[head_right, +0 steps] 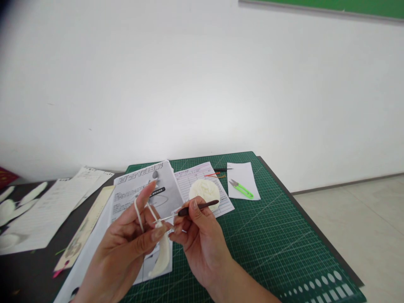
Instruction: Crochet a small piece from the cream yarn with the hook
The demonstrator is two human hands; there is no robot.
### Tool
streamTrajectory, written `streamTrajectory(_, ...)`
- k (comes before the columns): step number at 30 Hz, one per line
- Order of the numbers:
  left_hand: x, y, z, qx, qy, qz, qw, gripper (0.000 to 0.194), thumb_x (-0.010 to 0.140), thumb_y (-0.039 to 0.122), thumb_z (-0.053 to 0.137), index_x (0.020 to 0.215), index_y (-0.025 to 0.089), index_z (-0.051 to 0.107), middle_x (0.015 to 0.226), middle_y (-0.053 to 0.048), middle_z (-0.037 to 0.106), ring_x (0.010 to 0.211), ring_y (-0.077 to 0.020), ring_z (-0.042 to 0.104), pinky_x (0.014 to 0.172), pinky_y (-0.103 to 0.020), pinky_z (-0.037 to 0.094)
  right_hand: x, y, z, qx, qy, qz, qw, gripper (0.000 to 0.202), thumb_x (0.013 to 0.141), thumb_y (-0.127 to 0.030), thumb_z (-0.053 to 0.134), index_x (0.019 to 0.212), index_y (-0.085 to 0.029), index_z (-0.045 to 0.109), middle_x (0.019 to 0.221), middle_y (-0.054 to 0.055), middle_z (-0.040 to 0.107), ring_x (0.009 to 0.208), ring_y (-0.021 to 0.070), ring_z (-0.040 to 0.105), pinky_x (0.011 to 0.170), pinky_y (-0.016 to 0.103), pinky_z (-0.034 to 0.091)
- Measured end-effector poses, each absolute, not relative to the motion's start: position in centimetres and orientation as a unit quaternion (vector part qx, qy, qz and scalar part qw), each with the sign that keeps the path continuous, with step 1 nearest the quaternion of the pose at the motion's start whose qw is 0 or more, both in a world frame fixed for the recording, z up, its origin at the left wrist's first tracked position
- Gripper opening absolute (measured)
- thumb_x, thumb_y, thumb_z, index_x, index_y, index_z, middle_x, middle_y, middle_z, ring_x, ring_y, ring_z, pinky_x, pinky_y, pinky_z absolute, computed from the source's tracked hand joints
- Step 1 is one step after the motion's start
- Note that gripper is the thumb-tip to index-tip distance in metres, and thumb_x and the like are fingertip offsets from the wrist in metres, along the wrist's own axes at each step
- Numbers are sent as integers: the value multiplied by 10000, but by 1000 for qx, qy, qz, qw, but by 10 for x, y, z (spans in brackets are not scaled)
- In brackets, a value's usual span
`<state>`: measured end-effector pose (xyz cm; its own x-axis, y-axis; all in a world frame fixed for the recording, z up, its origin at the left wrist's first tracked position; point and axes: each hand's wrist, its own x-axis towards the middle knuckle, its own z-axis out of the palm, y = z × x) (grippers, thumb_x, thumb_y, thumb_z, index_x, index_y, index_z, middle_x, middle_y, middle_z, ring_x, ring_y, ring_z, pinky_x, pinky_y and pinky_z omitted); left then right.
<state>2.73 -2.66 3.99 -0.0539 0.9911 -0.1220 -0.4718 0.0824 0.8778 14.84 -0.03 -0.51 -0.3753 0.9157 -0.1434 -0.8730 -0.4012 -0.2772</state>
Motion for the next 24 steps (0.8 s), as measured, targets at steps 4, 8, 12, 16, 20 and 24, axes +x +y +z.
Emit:
streamTrajectory(4,29,-27,42,298,396,604,625,522,659,99,774,1118,336,702,595,74,562,519,-56,548,677,-195,486,147,0,-7,-121,-44,844,520,132,724,-211,796,785,-130,712,651,42,738,541,83,662,566,172,594)
streamTrajectory(8,29,-27,43,288,391,601,635,510,649,104,778,1107,318,711,594,72,570,576,-87,628,694,-199,498,145,-1,-8,-108,-17,853,510,127,715,-180,799,787,-114,719,667,51,748,539,82,671,551,154,584)
streamTrajectory(12,29,-28,41,287,375,593,652,526,645,107,785,1118,324,705,605,67,590,632,-113,673,716,-206,502,145,-2,-10,-100,-2,854,511,109,720,-171,792,783,-122,717,688,49,756,548,83,677,545,155,582)
streamTrajectory(16,30,-29,42,282,382,591,652,511,654,110,780,1103,344,711,608,60,614,642,-109,665,742,-207,495,146,-2,-11,-99,-6,856,508,89,737,-174,777,786,-139,711,708,45,763,553,79,679,549,154,579)
streamTrajectory(20,31,-31,45,273,392,594,647,511,647,102,780,1100,330,715,597,54,607,590,-84,622,644,-163,473,147,-3,-9,-99,-10,857,505,107,718,-176,790,774,-140,707,688,46,762,537,83,678,538,154,575)
streamTrajectory(24,30,-32,45,263,397,584,657,588,647,101,779,1168,352,671,605,53,607,584,-76,598,627,-152,465,146,-2,-7,-107,-13,859,500,123,702,-179,798,759,-137,698,656,45,754,498,82,660,516,157,567)
